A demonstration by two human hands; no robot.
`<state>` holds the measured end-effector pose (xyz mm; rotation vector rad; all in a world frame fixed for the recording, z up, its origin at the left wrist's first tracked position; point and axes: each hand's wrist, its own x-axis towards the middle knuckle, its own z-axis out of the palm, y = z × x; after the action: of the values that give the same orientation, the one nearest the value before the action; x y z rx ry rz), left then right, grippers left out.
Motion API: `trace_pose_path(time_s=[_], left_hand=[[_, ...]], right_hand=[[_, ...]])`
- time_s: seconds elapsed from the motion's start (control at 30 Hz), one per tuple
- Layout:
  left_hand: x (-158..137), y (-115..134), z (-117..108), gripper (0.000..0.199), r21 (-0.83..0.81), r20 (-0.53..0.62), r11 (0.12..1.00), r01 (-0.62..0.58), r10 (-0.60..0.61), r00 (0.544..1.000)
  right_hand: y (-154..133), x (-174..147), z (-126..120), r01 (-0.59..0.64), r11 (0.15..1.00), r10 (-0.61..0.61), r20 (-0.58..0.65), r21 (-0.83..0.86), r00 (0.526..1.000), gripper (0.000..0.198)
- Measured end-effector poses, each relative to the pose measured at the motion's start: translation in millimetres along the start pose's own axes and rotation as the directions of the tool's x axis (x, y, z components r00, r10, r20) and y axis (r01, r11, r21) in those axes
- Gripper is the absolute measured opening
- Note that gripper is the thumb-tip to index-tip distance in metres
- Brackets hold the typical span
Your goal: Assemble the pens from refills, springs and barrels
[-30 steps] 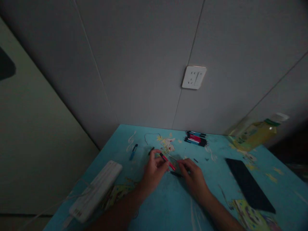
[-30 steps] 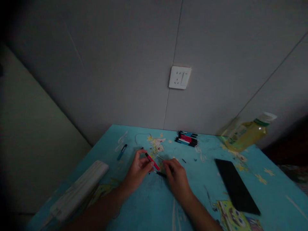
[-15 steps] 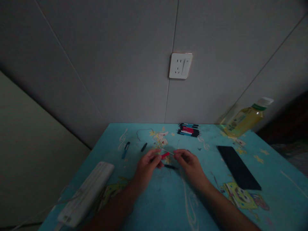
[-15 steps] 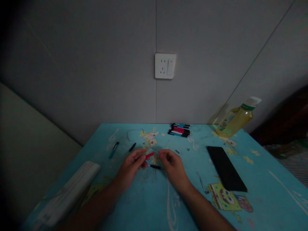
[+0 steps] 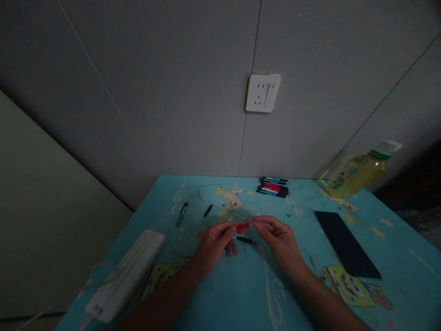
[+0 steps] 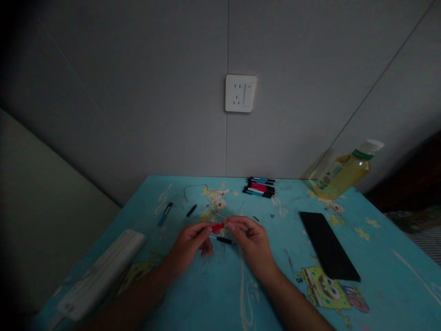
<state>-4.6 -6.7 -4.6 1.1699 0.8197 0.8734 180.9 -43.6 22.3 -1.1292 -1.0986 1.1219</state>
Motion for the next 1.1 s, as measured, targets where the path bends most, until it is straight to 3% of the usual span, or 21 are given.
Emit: trace_pose_path(time_s=[0.37,0.57,0.77,0.93,1.1], left_hand=[[0.4,2.4,1.6,0.034,-0.038,-0.011,0.999,-0.016,0.015,1.000],[1.0,-0.3,0.2,0.036,-0.059,-0.014,0.998,-0.021,0.020,1.000],[2.1,-0.1,-0.7,0.025,-0.042,-0.002,0.999,-0.019,0.019,1.000],[3.4,-4.0,-1.8,0.027,-0.023,0.020,0.999,-0.027,0.027,0.999],[3.7,-4.5,-1.7,0.028,-0.051,0.021,0.999,-0.011,0.012,1.000]], right_hand=[[-2.6,-1.2,-0.7,0.134,0.966,-0.128,0.040,-0.223,0.991,0.013],[-2.5,-0.7,-1.5,0.179,0.935,-0.177,0.033,-0.305,0.984,0.013],[-2.3,-0.9,-4.3,0.202,0.897,-0.222,-0.007,-0.393,0.975,0.013],[-1.4,-0.9,-4.5,0.314,0.837,-0.308,0.089,-0.449,0.947,0.010],[0.0,-1.7,-3.7,0.394,0.784,-0.350,0.182,-0.480,0.919,0.022]])
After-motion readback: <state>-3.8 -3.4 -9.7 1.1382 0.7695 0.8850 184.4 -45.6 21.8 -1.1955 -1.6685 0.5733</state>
